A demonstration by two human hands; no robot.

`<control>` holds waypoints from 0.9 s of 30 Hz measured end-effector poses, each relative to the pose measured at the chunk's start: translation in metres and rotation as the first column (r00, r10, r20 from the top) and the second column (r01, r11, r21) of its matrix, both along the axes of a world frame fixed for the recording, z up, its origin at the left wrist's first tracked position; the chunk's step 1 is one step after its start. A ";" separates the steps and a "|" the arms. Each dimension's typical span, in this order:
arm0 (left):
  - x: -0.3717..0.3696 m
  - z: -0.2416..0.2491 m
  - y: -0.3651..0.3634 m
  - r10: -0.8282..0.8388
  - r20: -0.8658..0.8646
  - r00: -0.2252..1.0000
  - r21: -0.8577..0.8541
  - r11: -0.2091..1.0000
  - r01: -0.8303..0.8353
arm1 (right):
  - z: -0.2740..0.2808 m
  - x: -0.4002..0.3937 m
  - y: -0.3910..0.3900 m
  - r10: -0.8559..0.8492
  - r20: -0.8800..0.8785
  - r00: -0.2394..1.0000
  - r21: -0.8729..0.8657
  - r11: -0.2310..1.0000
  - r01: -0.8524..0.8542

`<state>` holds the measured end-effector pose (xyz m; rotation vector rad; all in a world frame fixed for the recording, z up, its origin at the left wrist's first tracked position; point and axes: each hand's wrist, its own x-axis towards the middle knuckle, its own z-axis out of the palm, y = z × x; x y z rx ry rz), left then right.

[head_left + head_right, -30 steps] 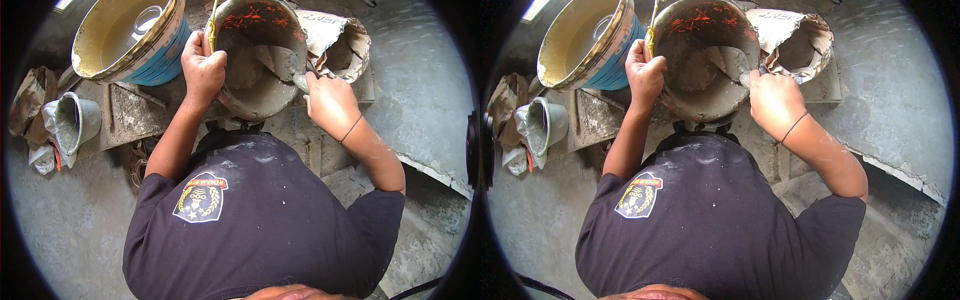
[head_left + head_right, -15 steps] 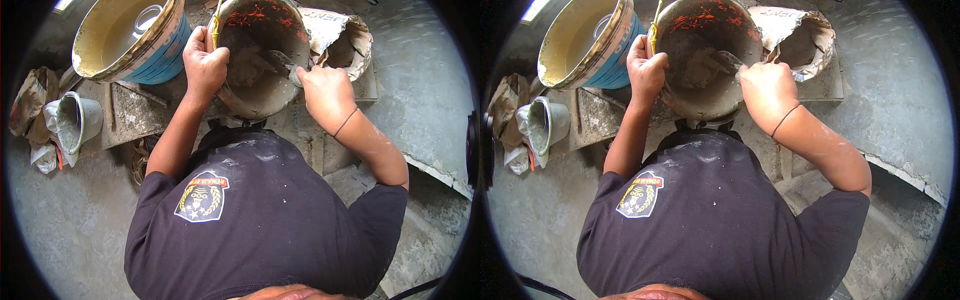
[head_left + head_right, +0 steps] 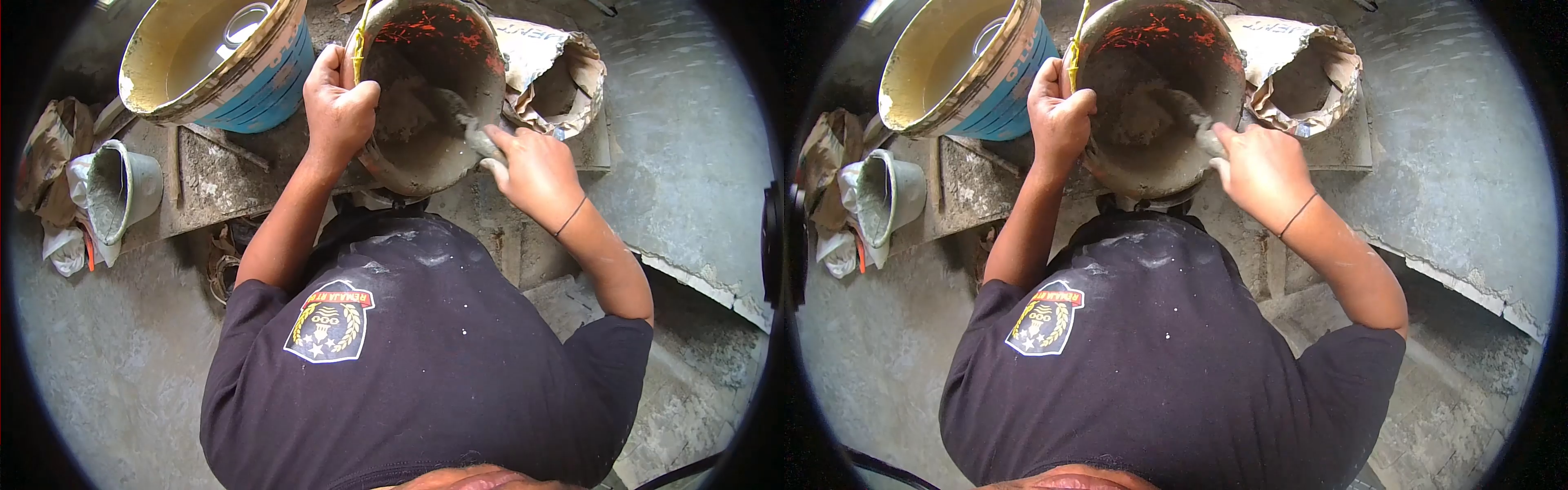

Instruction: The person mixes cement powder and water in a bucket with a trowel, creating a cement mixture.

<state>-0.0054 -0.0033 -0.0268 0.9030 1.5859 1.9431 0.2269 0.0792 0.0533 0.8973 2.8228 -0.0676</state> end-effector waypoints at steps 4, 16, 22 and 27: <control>0.003 -0.002 0.003 -0.020 0.009 1.000 0.064 0.998 0.019 | -0.008 -0.016 -0.004 0.084 0.015 0.996 -0.152 0.985 -0.080; 0.000 -0.010 0.005 -0.019 -0.035 0.999 0.053 0.998 0.021 | -0.026 -0.026 0.024 0.023 0.017 1.000 0.272 0.962 -0.027; -0.004 -0.005 0.007 0.017 -0.009 1.000 0.039 0.999 -0.017 | -0.035 -0.031 0.007 0.130 0.121 0.984 0.308 0.938 -0.161; -0.012 -0.009 0.006 0.007 0.022 1.000 0.041 0.999 -0.008 | -0.016 -0.019 -0.006 0.231 0.090 0.969 0.132 0.961 -0.241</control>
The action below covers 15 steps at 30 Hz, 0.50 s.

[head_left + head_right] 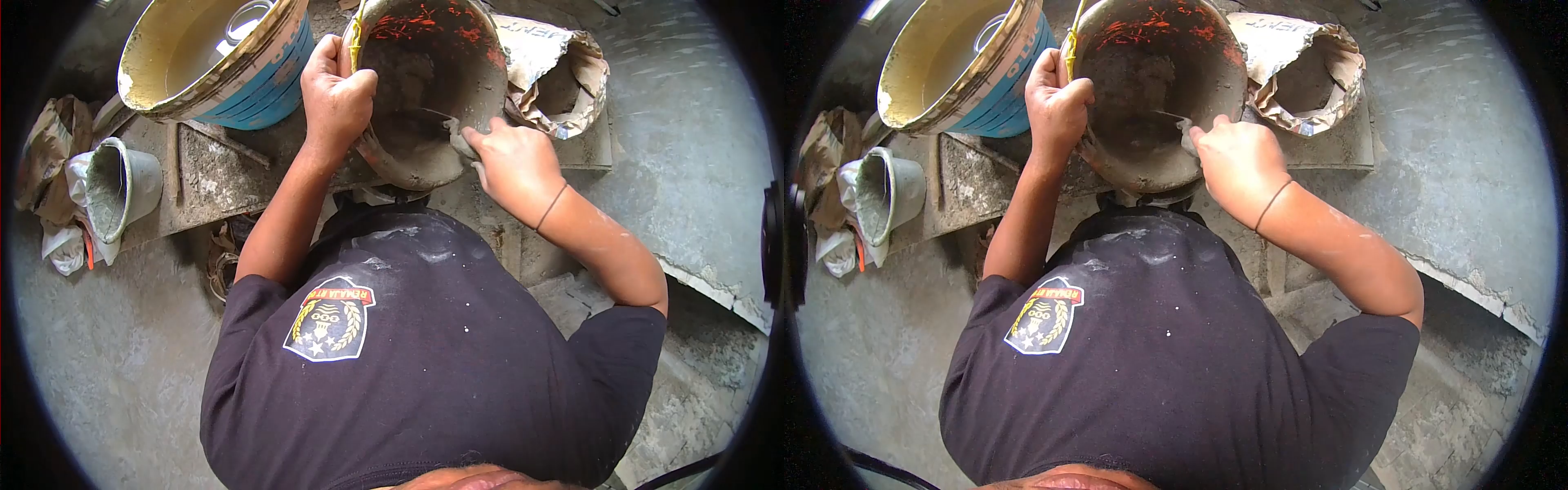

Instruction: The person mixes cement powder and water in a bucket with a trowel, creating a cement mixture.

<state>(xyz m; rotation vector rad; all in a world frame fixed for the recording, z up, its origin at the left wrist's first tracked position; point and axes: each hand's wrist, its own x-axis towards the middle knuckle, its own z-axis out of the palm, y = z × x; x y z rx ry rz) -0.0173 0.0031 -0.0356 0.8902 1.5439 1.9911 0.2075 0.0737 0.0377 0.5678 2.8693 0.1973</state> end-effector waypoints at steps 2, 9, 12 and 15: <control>-0.001 0.001 -0.001 -0.005 -0.001 1.000 0.004 1.000 0.005 | 0.011 -0.006 0.004 -0.015 -0.040 0.999 0.034 0.999 0.016; -0.003 0.005 0.000 -0.015 -0.001 1.000 0.000 1.000 0.015 | -0.023 -0.034 0.047 -0.063 -0.158 0.985 0.356 0.927 0.117; -0.005 0.007 0.000 -0.033 0.012 0.999 -0.020 0.999 0.033 | -0.020 -0.035 0.038 -0.082 -0.109 0.991 0.342 0.932 0.115; -0.004 0.007 -0.002 -0.045 0.014 0.999 -0.032 0.998 0.045 | -0.017 -0.029 0.024 -0.063 -0.091 0.994 0.289 0.953 0.087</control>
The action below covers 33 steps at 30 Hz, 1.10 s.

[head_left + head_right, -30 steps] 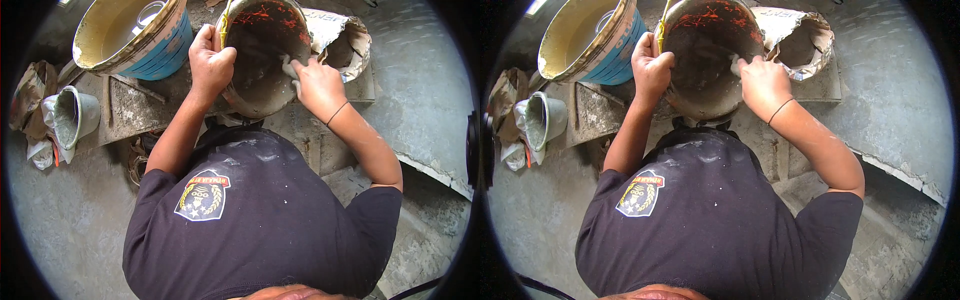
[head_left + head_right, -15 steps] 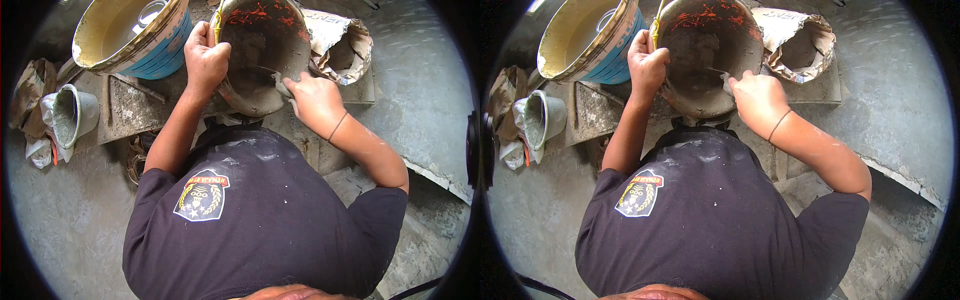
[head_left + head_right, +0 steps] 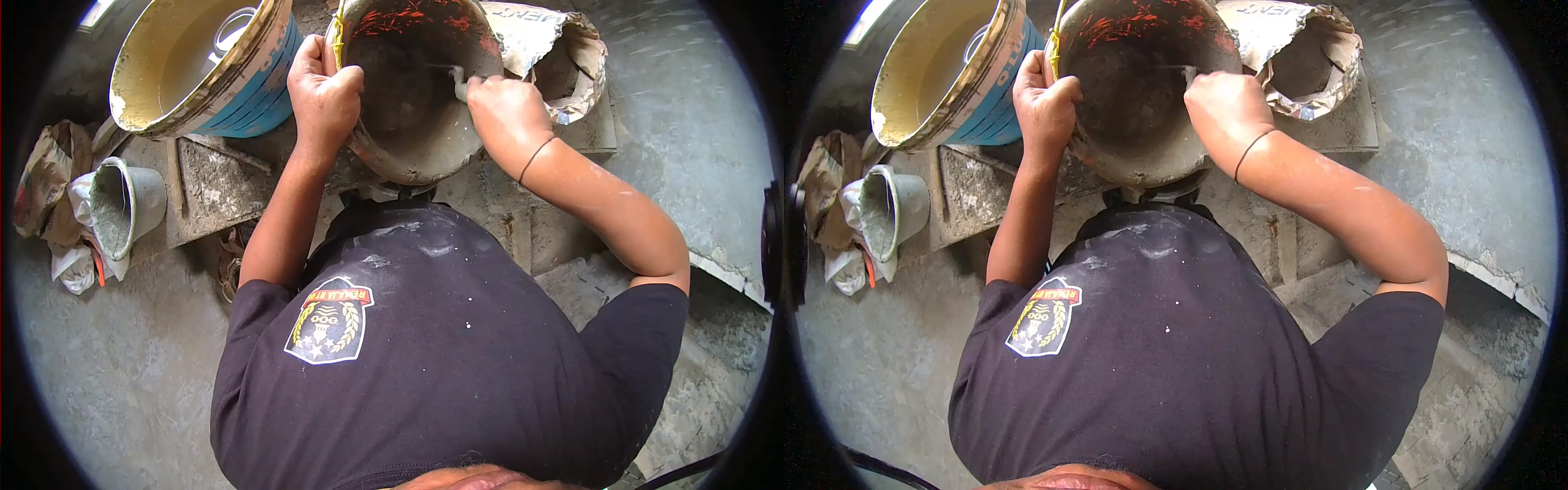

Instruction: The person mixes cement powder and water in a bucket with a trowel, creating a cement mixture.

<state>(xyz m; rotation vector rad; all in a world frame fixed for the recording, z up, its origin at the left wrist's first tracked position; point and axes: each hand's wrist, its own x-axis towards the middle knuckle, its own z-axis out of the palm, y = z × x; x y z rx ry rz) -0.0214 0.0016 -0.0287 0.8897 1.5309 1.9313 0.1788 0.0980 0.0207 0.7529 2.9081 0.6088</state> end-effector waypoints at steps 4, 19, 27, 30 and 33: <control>0.002 0.003 -0.001 0.013 -0.008 1.000 -0.002 1.000 -0.013 | 0.007 0.010 -0.014 0.003 0.118 0.993 -0.184 0.983 0.019; 0.000 0.002 -0.001 0.028 -0.035 0.999 0.013 1.000 -0.028 | 0.037 0.022 -0.032 -0.024 -0.080 0.997 -0.542 0.840 -0.023; 0.009 0.005 -0.003 0.033 -0.015 0.999 -0.016 0.999 -0.033 | 0.014 0.024 -0.022 0.007 0.127 0.992 -0.336 0.941 0.037; 0.009 0.005 -0.003 0.026 -0.032 0.999 -0.017 1.000 -0.026 | 0.011 0.025 -0.015 0.035 0.088 0.996 -0.187 0.982 -0.018; 0.009 0.003 0.000 0.026 -0.020 0.999 0.005 1.000 -0.026 | 0.011 0.021 -0.011 -0.026 0.036 0.999 -0.111 0.993 0.030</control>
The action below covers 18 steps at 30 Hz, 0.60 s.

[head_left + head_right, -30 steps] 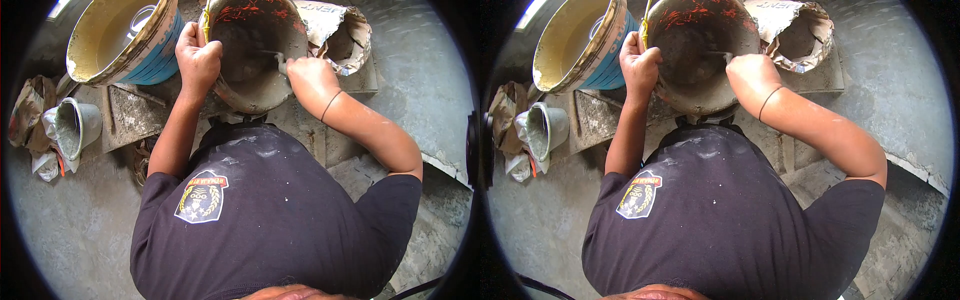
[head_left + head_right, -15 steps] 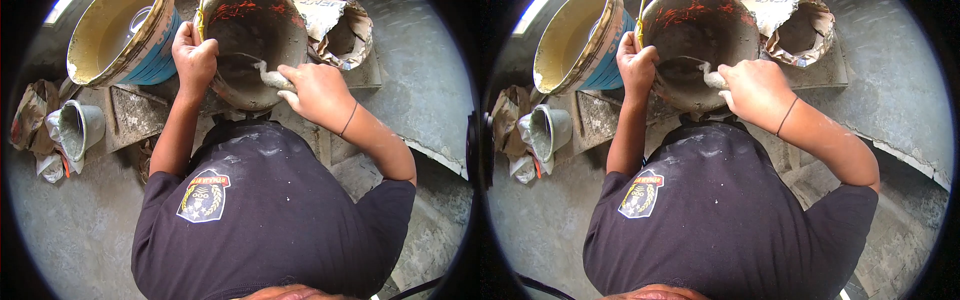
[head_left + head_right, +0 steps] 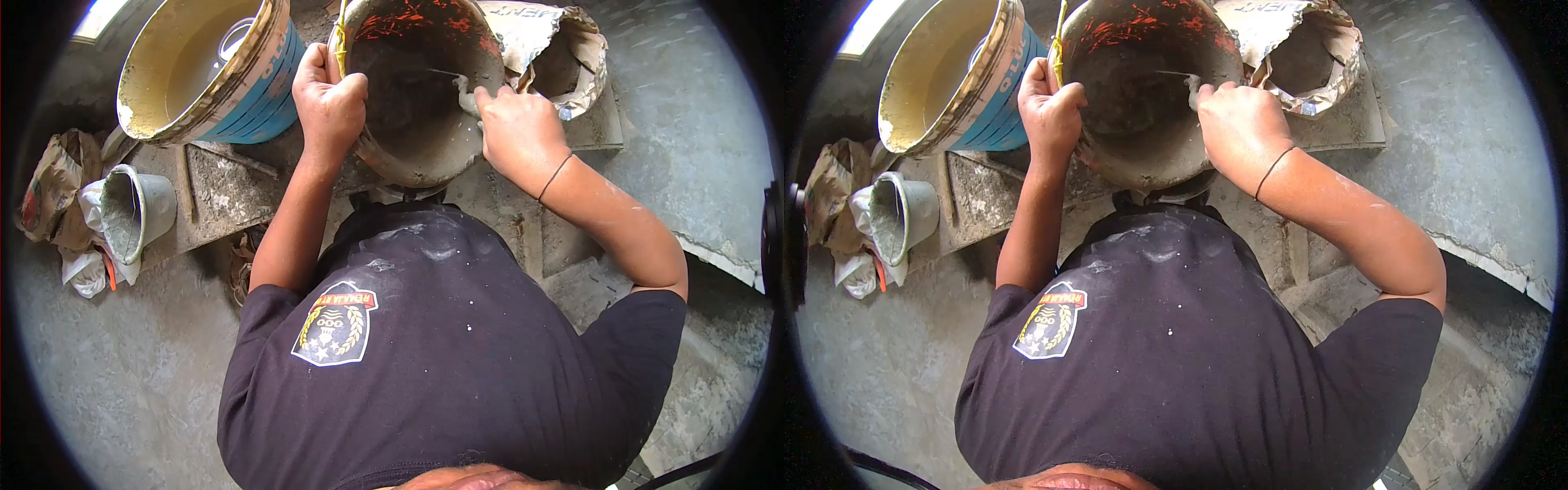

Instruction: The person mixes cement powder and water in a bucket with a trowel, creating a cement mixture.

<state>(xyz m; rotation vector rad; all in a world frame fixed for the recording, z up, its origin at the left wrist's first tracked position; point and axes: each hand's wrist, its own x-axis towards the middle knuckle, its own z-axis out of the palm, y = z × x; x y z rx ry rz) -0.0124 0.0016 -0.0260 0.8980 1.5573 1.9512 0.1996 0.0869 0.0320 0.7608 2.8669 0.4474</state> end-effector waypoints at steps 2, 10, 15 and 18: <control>0.000 0.000 0.001 -0.002 0.012 1.000 0.022 1.000 0.002 | 0.002 -0.003 0.001 -0.002 -0.065 0.998 0.056 0.998 0.006; 0.000 -0.001 0.002 0.002 -0.018 1.000 0.011 1.000 -0.001 | -0.020 -0.012 0.013 -0.015 0.001 1.000 0.100 0.995 0.015; -0.005 -0.002 0.000 0.024 -0.015 1.000 0.000 1.000 -0.024 | -0.018 0.008 -0.004 0.013 -0.017 1.000 -0.053 0.998 -0.014; -0.004 0.000 -0.003 0.029 -0.024 0.999 -0.021 0.999 -0.030 | -0.007 0.013 -0.008 -0.003 0.015 1.000 -0.294 0.956 0.008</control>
